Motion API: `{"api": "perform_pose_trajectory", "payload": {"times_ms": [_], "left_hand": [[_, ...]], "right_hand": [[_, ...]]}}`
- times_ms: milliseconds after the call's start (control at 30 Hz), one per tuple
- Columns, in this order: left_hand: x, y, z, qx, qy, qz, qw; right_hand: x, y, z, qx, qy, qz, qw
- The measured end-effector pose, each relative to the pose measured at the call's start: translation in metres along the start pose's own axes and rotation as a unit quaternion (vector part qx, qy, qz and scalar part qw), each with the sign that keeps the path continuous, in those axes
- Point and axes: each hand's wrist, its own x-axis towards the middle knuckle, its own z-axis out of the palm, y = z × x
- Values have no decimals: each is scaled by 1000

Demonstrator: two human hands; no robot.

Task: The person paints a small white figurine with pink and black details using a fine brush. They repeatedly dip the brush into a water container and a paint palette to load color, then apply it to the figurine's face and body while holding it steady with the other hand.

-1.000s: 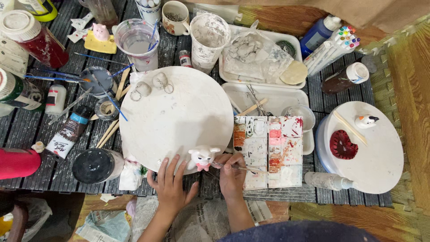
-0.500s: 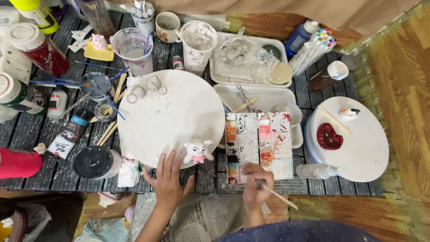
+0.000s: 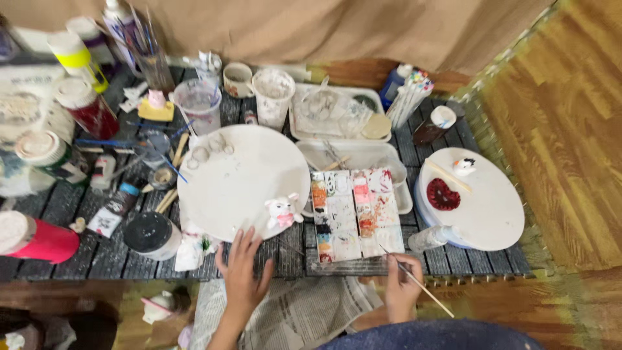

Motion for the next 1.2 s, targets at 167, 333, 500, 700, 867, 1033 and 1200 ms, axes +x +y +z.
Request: {"api": "perform_pose_trajectory", "payload": {"times_ms": [167,333,500,700,867,1033,1200], "left_hand": [[-20,-1,-10,47,-1,-42,998],[-26,-9,-10,63,-27,-33,997],[-28,-12,-6,81,-53,-24,995],[-32,-8,3,144,-74,-34,986],[-35,-9,6,161,-78,-14,984],[-34,-5,3,158,-80,-14,984],[-32,-7,5,121,-64,-9,991]], "right_hand": [[-1,15,-3,55,2,49,997],[-5,17,16,65,1,127,990],[-6,13,35,91,-28,134,986],[-7,11,43,111,-33,139,983],[-6,5,37,145,-22,158,977],[2,4,32,107,-33,180,977],[4,-2,33,52,-44,192,979]]}}
